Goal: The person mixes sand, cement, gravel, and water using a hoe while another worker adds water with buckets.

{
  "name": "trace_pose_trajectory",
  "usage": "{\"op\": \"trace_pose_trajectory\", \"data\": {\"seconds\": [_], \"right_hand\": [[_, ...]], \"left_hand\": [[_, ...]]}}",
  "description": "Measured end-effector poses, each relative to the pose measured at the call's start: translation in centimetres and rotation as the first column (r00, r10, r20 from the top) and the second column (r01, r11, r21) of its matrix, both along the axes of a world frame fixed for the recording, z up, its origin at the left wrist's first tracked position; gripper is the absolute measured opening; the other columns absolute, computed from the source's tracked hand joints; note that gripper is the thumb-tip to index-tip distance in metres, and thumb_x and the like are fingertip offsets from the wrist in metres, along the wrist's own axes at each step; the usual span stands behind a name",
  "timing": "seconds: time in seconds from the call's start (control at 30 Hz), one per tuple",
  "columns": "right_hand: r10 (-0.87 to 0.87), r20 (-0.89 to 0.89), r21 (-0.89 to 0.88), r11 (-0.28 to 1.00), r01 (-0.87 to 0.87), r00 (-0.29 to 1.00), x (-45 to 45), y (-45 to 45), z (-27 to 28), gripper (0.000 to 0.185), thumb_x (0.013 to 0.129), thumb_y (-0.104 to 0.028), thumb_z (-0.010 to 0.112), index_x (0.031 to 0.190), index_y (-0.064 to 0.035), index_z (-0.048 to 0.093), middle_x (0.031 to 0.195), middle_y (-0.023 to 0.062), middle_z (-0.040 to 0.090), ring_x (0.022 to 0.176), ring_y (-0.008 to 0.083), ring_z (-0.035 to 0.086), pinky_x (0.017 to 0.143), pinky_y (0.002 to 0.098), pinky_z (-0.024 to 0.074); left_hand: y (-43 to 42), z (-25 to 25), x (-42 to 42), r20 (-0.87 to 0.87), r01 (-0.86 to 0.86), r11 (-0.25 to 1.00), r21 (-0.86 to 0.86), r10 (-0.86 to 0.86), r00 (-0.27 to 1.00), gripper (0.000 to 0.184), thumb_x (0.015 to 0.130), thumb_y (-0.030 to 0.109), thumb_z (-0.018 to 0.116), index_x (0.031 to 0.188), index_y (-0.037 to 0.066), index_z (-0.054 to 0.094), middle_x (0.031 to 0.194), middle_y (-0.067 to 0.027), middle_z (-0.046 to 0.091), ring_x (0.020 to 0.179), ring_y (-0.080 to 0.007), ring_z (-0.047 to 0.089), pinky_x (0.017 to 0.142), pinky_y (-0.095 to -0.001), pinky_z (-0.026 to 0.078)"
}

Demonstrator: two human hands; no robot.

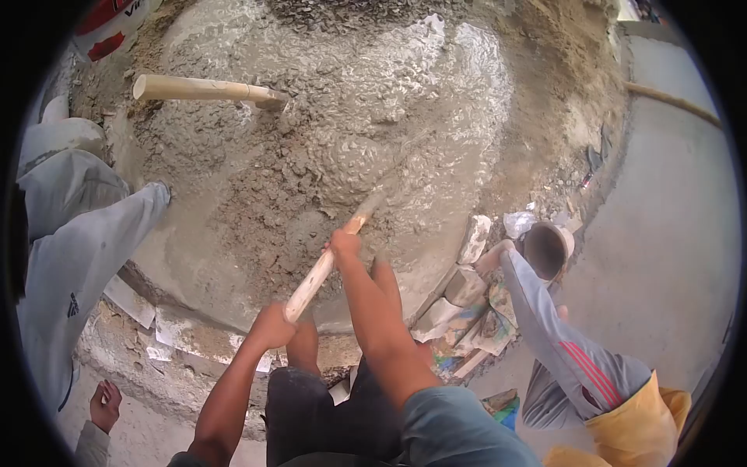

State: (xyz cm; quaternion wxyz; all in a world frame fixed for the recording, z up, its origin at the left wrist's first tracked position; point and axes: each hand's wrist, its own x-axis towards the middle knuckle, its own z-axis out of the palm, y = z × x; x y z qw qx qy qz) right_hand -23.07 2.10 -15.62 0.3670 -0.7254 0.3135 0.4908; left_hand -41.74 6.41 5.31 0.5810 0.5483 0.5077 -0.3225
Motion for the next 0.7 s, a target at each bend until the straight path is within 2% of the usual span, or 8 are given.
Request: {"op": "trace_pose_trajectory", "data": {"seconds": [0.07,0.13,0.2,0.27,0.37,0.47,0.53,0.7], "right_hand": [[0.083,-0.037,-0.045,0.995,-0.084,0.996,-5.4,-0.9,3.0,0.015,0.08,-0.004,0.053,0.091,0.0054,0.053,0.065,0.0115,0.053,0.048,0.0221,0.056,0.043,0.0381,0.0499],[0.057,-0.1,-0.014,0.998,-0.059,0.993,-10.9,-2.5,5.6,0.016,0.079,-0.004,0.056,0.09,0.0063,0.053,0.065,0.012,0.054,0.047,0.0227,0.056,0.042,0.0383,0.0491],[0.158,-0.152,-0.129,0.975,-0.178,0.976,-16.1,-3.9,8.2,0.016,0.081,-0.005,0.058,0.09,0.0063,0.051,0.065,0.0119,0.053,0.047,0.0233,0.056,0.042,0.0375,0.0485],[0.098,-0.156,-0.003,0.995,-0.1,0.983,-20.6,-6.9,11.2,0.02,0.083,-0.006,0.06,0.095,0.0055,0.049,0.065,0.0115,0.053,0.048,0.0236,0.057,0.042,0.0367,0.0479],[0.105,-0.085,0.016,0.994,-0.104,0.991,-21.2,-5.8,19.9,0.013,0.083,-0.003,0.06,0.088,0.0033,0.05,0.066,0.0104,0.053,0.049,0.0212,0.056,0.043,0.0352,0.0479],[0.024,-0.041,0.077,0.997,-0.021,0.999,-21.7,-9.1,18.6,0.024,0.082,-0.001,0.061,0.1,0.0012,0.045,0.065,0.0101,0.052,0.047,0.0223,0.055,0.042,0.0357,0.0474],[-0.075,-0.03,0.125,0.989,0.078,0.997,-15.9,-6.0,18.4,0.021,0.082,0.0,0.06,0.097,0.0002,0.046,0.066,0.0095,0.052,0.048,0.0208,0.054,0.043,0.0347,0.0475],[-0.099,0.221,0.347,0.938,0.017,0.97,8.3,2.6,6.3,0.012,0.081,-0.004,0.061,0.085,-0.0001,0.05,0.067,0.0078,0.051,0.052,0.0179,0.053,0.046,0.0317,0.0483]], "left_hand": [[-3.2,1.7,-5.6,-0.023,-0.095,0.995,0.019,0.096,0.995,0.037,0.072,0.017,0.068,0.104,-0.001,0.064,0.097,-0.0268,0.067,0.096,-0.042,0.064,0.084,-0.0451,0.051],[-3.8,6.0,-9.3,-0.075,-0.129,0.991,-0.02,0.127,0.989,0.038,0.07,0.017,0.07,0.103,-0.002,0.063,0.093,-0.0269,0.067,0.093,-0.0422,0.065,0.082,-0.0445,0.052],[-4.8,9.4,-13.6,-0.153,-0.161,0.984,-0.075,0.148,0.977,0.037,0.07,0.017,0.071,0.101,-0.001,0.063,0.089,-0.0269,0.067,0.089,-0.0411,0.066,0.079,-0.0435,0.053],[-8.1,10.7,-19.7,-0.112,-0.081,0.997,-0.002,0.08,0.99,0.038,0.07,0.017,0.071,0.103,0.001,0.063,0.087,-0.0273,0.066,0.087,-0.0405,0.066,0.077,-0.0441,0.053],[-11.9,13.4,-24.4,-0.182,-0.034,0.999,-0.024,0.029,0.983,0.038,0.07,0.018,0.072,0.103,0.003,0.062,0.084,-0.0261,0.066,0.085,-0.041,0.066,0.075,-0.0461,0.053],[-11.8,13.6,-21.3,-0.158,-0.014,1.0,0.01,0.015,0.987,0.036,0.07,0.018,0.072,0.101,0.003,0.061,0.082,-0.0247,0.066,0.083,-0.042,0.065,0.073,-0.0481,0.053],[-9.4,11.2,-15.5,-0.065,-0.075,0.994,0.085,0.08,0.995,0.033,0.071,0.019,0.071,0.097,0.004,0.059,0.08,-0.0234,0.066,0.082,-0.0422,0.065,0.073,-0.049,0.053],[-0.4,-1.8,4.1,0.14,-0.072,0.971,0.228,0.041,0.989,0.028,0.075,0.016,0.068,0.1,0.006,0.061,0.088,-0.0222,0.067,0.086,-0.0415,0.065,0.077,-0.0513,0.052]]}}
